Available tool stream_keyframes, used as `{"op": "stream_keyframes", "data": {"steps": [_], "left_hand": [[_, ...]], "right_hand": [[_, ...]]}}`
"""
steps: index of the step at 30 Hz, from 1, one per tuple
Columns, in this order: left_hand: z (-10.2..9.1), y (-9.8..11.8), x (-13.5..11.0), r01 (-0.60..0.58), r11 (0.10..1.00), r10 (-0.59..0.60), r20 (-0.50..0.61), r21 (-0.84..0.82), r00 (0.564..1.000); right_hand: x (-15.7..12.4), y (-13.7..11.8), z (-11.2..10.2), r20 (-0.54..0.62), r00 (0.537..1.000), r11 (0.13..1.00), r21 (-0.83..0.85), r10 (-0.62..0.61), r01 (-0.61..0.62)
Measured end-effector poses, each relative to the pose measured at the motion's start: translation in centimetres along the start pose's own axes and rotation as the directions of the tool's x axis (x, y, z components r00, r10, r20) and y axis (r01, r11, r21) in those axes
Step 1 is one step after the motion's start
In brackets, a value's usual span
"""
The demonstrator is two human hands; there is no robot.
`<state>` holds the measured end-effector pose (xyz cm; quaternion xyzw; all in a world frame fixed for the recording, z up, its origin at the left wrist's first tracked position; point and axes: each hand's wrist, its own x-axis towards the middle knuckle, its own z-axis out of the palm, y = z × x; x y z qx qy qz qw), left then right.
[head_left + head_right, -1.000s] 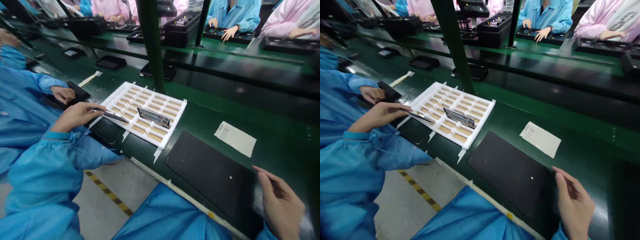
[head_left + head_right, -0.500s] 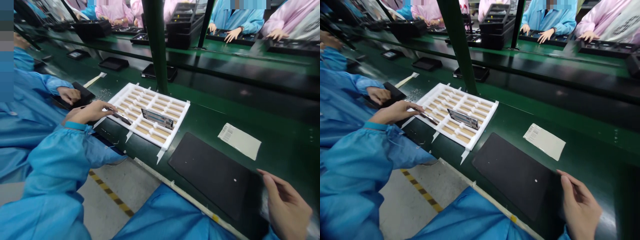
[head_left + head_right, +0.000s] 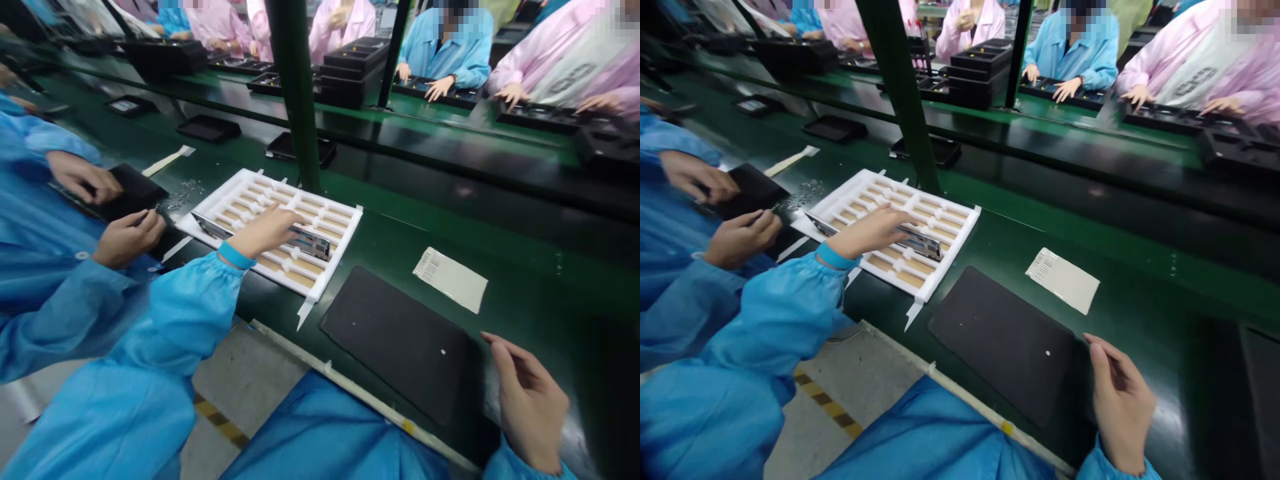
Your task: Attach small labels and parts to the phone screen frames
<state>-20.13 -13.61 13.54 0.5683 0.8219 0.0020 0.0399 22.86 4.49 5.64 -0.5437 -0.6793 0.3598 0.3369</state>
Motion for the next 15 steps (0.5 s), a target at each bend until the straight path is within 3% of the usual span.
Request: {"op": "stream_keyframes", "data": {"steps": [2, 4, 7, 11, 15], "left_hand": [[0.1, -0.5, 0.0, 0.034, 0.999, -0.035, 0.024, 0.037, 0.999], [-0.4, -0.9, -0.7, -0.004, 1.0, 0.004, 0.002, 0.02, 1.0], [-1.7, 0.4, -2.5, -0.07, 0.998, 0.07, -0.076, 0.0, 0.995], [-3.5, 5.4, -4.3, -0.11, 0.992, 0.092, -0.227, -0.068, 0.97], [-3.1, 12.0, -4.7, -0.262, 0.908, 0.156, -0.314, -0.328, 0.937]], "right_hand": [[-0.3, 0.2, -0.1, -0.014, 1.0, 0.999, 0.031, -0.012, 0.013], [-0.8, 0.3, 0.0, -0.015, 1.0, 0.998, 0.054, -0.026, 0.027], [-1.9, -0.2, 0.6, 0.057, 0.996, 0.993, 0.1, -0.072, 0.066], [-3.4, -2.1, 2.4, 0.254, 0.955, 0.966, 0.241, -0.152, 0.09], [-4.8, -3.7, 4.9, 0.372, 0.913, 0.88, 0.475, -0.168, -0.031]]}}
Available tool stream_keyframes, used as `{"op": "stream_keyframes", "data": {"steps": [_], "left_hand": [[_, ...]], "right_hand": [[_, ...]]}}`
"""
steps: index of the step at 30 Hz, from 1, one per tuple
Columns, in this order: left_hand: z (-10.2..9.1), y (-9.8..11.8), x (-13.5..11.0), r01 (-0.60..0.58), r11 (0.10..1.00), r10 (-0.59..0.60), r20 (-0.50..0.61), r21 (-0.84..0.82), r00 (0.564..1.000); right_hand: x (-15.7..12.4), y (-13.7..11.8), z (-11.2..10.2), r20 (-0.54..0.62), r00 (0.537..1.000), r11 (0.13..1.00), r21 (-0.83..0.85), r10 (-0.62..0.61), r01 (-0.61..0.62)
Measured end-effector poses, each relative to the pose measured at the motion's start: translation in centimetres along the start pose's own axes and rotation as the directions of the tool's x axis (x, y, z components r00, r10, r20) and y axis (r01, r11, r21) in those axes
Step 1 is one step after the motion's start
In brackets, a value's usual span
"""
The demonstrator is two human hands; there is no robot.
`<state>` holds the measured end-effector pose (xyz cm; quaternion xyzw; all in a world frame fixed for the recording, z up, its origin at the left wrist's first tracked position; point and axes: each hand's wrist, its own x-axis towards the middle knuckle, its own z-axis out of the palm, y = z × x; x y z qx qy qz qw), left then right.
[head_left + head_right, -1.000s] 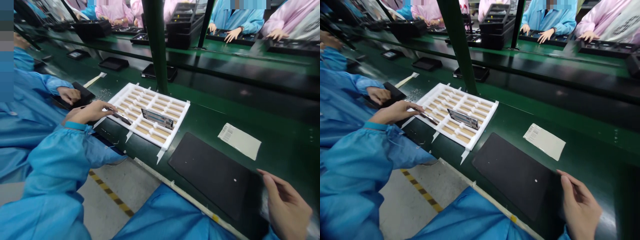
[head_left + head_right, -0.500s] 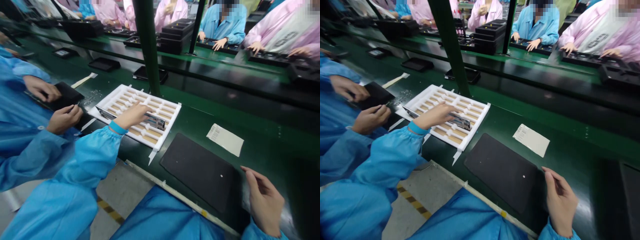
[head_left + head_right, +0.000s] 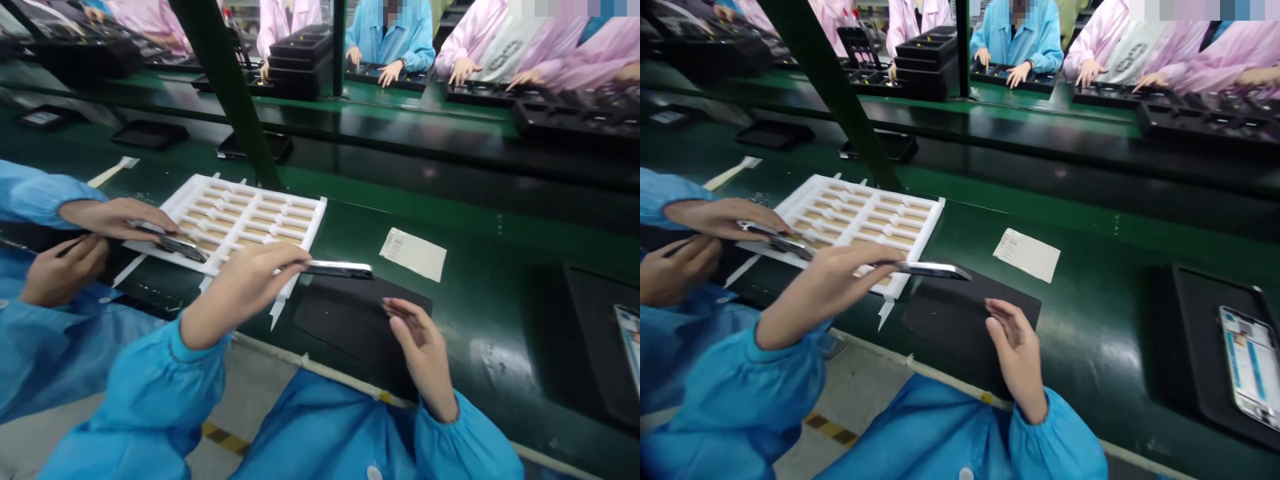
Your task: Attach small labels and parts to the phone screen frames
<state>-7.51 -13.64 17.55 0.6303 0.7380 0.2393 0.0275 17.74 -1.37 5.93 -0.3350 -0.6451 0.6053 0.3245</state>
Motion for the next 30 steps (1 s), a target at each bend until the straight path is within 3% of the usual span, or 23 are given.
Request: {"op": "stream_keyframes", "data": {"steps": [4, 6, 8, 10, 13, 16, 19, 24, 27, 30], "left_hand": [[5.5, 4.9, 0.8, -0.015, 0.947, 0.03, 0.042, -0.321, 0.999], [8.4, 6.8, 0.8, 0.054, 0.875, -0.001, 0.11, -0.482, 0.994], [10.9, 8.0, 0.4, 0.149, 0.778, -0.064, 0.16, -0.61, 0.985], [13.0, 8.2, -0.4, 0.21, 0.721, -0.144, 0.153, -0.66, 0.978], [15.0, 7.1, -1.9, 0.245, 0.728, -0.255, 0.079, -0.64, 0.964], [15.7, 5.7, -3.2, 0.284, 0.689, -0.356, 0.031, -0.667, 0.934], [15.9, 5.2, -3.8, 0.312, 0.645, -0.418, 0.02, -0.697, 0.908], [16.1, 5.2, -4.1, 0.301, 0.637, -0.433, -0.007, -0.709, 0.901], [16.2, 5.1, -4.2, 0.291, 0.653, -0.413, -0.007, -0.699, 0.91], [16.1, 5.0, -4.3, 0.28, 0.657, -0.405, -0.014, -0.7, 0.914]], "right_hand": [[-1.2, 0.9, 1.5, -0.025, 1.0, 0.983, 0.182, -0.009, 0.013], [-1.8, 1.2, 0.9, -0.145, 0.989, 0.992, 0.125, 0.033, -0.015], [-2.1, 0.9, -0.5, -0.313, 0.948, 0.999, 0.032, 0.052, -0.044], [-1.8, 0.2, -2.4, -0.377, 0.925, 0.994, -0.076, 0.043, -0.077], [-0.6, -1.3, -4.8, -0.203, 0.979, 0.938, -0.335, 0.016, -0.085], [0.5, -2.9, -5.3, 0.068, 0.998, 0.754, -0.655, -0.001, 0.046], [1.0, -4.3, -4.2, 0.295, 0.956, 0.514, -0.82, 0.004, 0.251], [0.8, -5.9, -2.4, 0.462, 0.88, 0.156, -0.866, -0.111, 0.474], [0.6, -6.5, -2.3, 0.486, 0.863, 0.122, -0.857, -0.136, 0.501], [0.6, -6.3, -2.5, 0.394, 0.901, 0.266, -0.862, -0.181, 0.431]]}}
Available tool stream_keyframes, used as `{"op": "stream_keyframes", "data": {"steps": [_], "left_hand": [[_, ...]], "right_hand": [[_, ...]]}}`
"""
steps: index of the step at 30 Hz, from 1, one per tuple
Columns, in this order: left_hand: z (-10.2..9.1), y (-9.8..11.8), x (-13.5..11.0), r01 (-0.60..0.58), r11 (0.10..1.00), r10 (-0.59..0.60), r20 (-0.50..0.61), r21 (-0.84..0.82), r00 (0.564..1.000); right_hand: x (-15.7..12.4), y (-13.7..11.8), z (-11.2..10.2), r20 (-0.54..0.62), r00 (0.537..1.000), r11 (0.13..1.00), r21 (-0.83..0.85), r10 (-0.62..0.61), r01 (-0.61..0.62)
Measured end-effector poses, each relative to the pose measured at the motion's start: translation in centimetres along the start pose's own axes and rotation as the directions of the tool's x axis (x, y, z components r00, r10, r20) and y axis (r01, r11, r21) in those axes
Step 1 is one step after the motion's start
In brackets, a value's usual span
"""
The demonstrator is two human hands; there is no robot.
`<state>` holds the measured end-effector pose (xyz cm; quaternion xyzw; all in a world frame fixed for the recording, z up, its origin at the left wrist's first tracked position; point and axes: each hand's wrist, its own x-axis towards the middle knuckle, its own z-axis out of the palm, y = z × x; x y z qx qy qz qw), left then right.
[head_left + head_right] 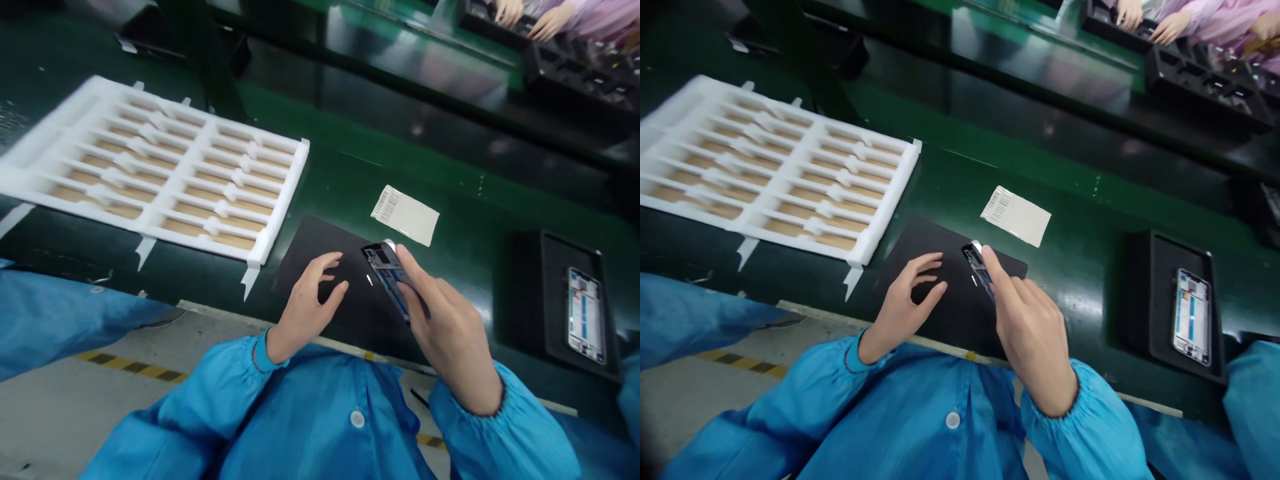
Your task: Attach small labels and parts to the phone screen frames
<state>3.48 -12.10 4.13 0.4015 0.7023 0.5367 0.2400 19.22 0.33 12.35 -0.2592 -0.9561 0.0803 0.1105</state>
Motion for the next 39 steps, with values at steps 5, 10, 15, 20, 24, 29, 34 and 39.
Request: {"op": "stream_keyframes", "data": {"steps": [5, 10, 15, 20, 24, 29, 34, 39], "left_hand": [[0.1, 0.3, 0.1, 0.005, 1.0, -0.005, -0.013, 0.002, 1.0], [0.2, 0.2, 0.1, -0.071, 0.995, 0.071, -0.002, 0.073, 0.997], [0.2, 0.1, 0.2, -0.08, 0.983, 0.079, 0.015, 0.164, 0.997], [0.3, 0.1, 0.3, -0.08, 0.974, 0.082, -0.005, 0.21, 0.997], [0.3, 0.2, 0.3, -0.064, 0.976, 0.069, -0.018, 0.207, 0.997], [0.2, 0.1, 0.4, -0.062, 0.974, 0.066, -0.01, 0.22, 0.998], [0.1, 0.2, 0.6, -0.079, 0.964, 0.082, -0.004, 0.255, 0.997], [0.1, 0.2, 0.7, -0.093, 0.956, 0.097, 0.002, 0.279, 0.995]], "right_hand": [[-0.3, 1.0, 1.3, -0.068, 0.985, 0.953, 0.271, 0.161, -0.137], [-0.8, 1.4, 0.6, 0.028, 1.0, 0.996, -0.09, 0.01, -0.007], [-0.9, 0.9, -0.4, 0.04, 0.996, 0.96, -0.267, -0.077, 0.085], [-0.9, 0.9, 0.0, 0.029, 0.996, 0.95, -0.299, -0.085, 0.09], [-1.0, 0.8, -0.2, 0.051, 0.995, 0.947, -0.306, -0.089, 0.101], [-0.9, 0.6, -0.5, 0.055, 0.992, 0.939, -0.32, -0.112, 0.124], [-1.0, 0.7, -0.3, 0.029, 0.996, 0.944, -0.316, -0.088, 0.092], [-1.5, 1.1, -0.1, -0.132, 0.991, 0.991, -0.125, 0.034, -0.051]]}}
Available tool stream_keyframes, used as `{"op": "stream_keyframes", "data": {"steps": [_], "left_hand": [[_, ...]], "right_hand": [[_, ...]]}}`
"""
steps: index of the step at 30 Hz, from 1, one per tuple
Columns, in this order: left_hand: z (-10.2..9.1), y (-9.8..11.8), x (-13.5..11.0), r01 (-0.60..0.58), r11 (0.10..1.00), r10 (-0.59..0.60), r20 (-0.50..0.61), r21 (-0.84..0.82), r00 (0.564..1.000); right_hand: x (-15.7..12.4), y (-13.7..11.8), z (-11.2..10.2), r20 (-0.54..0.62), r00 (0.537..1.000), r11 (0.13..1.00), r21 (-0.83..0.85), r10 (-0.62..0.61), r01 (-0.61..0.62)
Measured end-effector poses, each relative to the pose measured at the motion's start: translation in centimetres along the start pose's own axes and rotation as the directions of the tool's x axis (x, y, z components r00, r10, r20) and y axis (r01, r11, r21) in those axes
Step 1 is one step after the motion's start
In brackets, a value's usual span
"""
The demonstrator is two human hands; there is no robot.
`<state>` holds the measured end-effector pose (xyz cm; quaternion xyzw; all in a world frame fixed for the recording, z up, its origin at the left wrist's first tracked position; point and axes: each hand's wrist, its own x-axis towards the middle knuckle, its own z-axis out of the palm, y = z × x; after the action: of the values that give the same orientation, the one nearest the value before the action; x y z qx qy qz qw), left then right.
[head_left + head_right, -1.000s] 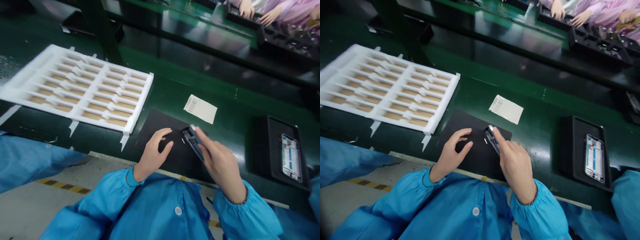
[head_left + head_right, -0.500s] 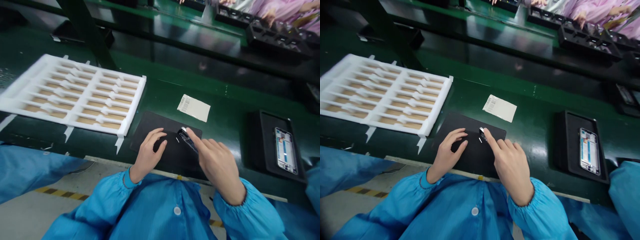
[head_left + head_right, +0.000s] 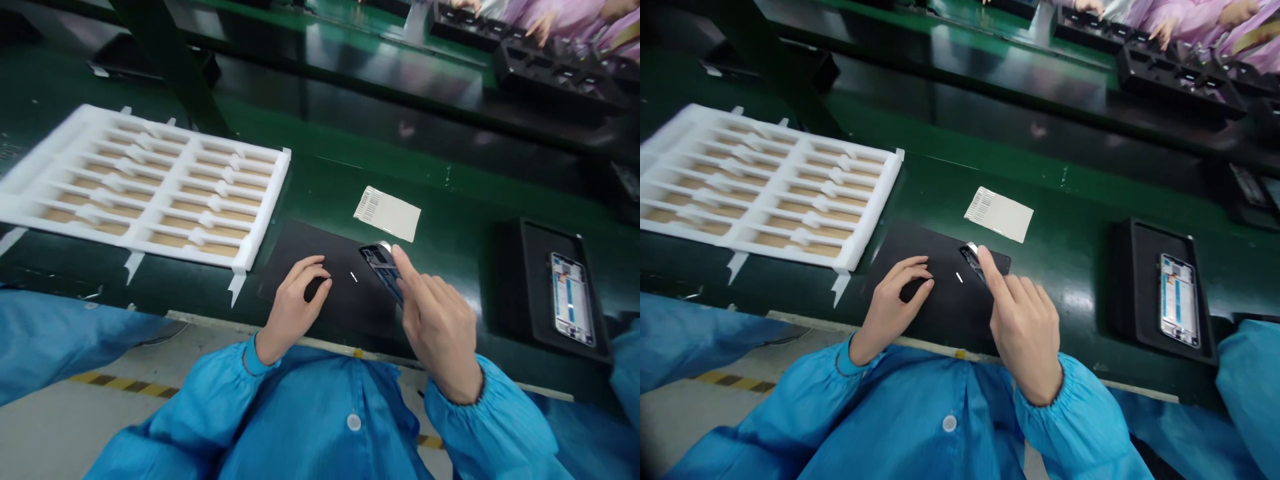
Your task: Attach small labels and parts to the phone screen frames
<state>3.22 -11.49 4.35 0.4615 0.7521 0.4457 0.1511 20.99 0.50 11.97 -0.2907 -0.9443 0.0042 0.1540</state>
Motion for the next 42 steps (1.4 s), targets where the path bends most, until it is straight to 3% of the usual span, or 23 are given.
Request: {"op": "stream_keyframes", "data": {"steps": [2, 3, 5, 7, 9, 11, 13, 16, 21, 29, 32, 35, 38, 40, 42], "left_hand": [[0.1, 0.0, -0.1, 0.003, 1.0, -0.003, 0.0, -0.019, 1.0], [0.1, 0.1, -0.1, 0.002, 0.999, -0.003, -0.007, -0.04, 1.0], [0.1, 0.7, -0.3, -0.005, 0.995, 0.003, -0.025, -0.102, 1.0], [0.1, 1.8, -0.4, -0.003, 0.982, 0.0, -0.018, -0.186, 1.0], [0.2, 3.2, -0.4, 0.03, 0.958, -0.014, 0.06, -0.285, 0.998], [0.3, 4.6, -0.3, 0.094, 0.917, -0.023, 0.185, -0.387, 0.983], [0.6, 5.6, -0.1, 0.163, 0.873, -0.03, 0.283, -0.459, 0.959], [1.1, 6.0, 0.1, 0.244, 0.827, -0.077, 0.328, -0.507, 0.942], [1.8, 5.5, 0.1, 0.351, 0.749, -0.108, 0.419, -0.562, 0.902], [1.9, 5.0, 0.3, 0.473, 0.634, -0.152, 0.5, -0.612, 0.852], [1.7, 5.2, 0.2, 0.501, 0.612, -0.19, 0.501, -0.613, 0.845], [1.5, 5.4, 0.1, 0.49, 0.645, -0.19, 0.498, -0.587, 0.846], [1.4, 5.3, 0.0, 0.442, 0.695, -0.16, 0.478, -0.567, 0.864], [1.3, 4.6, -0.2, 0.396, 0.741, -0.175, 0.413, -0.543, 0.894], [1.1, 3.6, -0.3, 0.328, 0.815, -0.214, 0.278, -0.478, 0.937]], "right_hand": [[-0.2, 0.4, 0.0, -0.029, 0.991, 0.962, 0.244, 0.134, -0.123], [-0.4, 0.6, 0.0, -0.016, 0.973, 0.894, 0.398, 0.231, -0.206], [-0.6, 1.2, 0.3, 0.106, 0.909, 0.628, 0.691, 0.402, -0.358], [-0.9, 1.7, 0.9, 0.312, 0.836, 0.274, 0.843, 0.451, -0.463], [-1.2, 1.9, 1.7, 0.483, 0.773, -0.01, 0.85, 0.411, -0.526], [-1.4, 1.9, 2.5, 0.582, 0.721, -0.171, 0.808, 0.375, -0.563], [-1.6, 1.7, 3.2, 0.636, 0.684, -0.259, 0.771, 0.356, -0.582], [-1.7, 1.5, 3.8, 0.673, 0.648, -0.324, 0.739, 0.355, -0.59], [-1.9, 1.4, 4.3, 0.701, 0.634, -0.379, 0.712, 0.327, -0.591], [-2.1, 1.4, 4.6, 0.708, 0.641, -0.41, 0.7, 0.297, -0.584], [-2.1, 1.2, 4.4, 0.692, 0.649, -0.373, 0.72, 0.317, -0.586], [-2.3, 1.0, 4.1, 0.635, 0.676, -0.281, 0.772, 0.374, -0.57], [-2.4, 1.1, 3.5, 0.529, 0.727, -0.076, 0.828, 0.439, -0.556], [-2.4, 1.2, 2.9, 0.375, 0.786, 0.206, 0.827, 0.492, -0.523], [-2.1, 1.2, 2.2, 0.171, 0.866, 0.565, 0.696, 0.469, -0.443]]}}
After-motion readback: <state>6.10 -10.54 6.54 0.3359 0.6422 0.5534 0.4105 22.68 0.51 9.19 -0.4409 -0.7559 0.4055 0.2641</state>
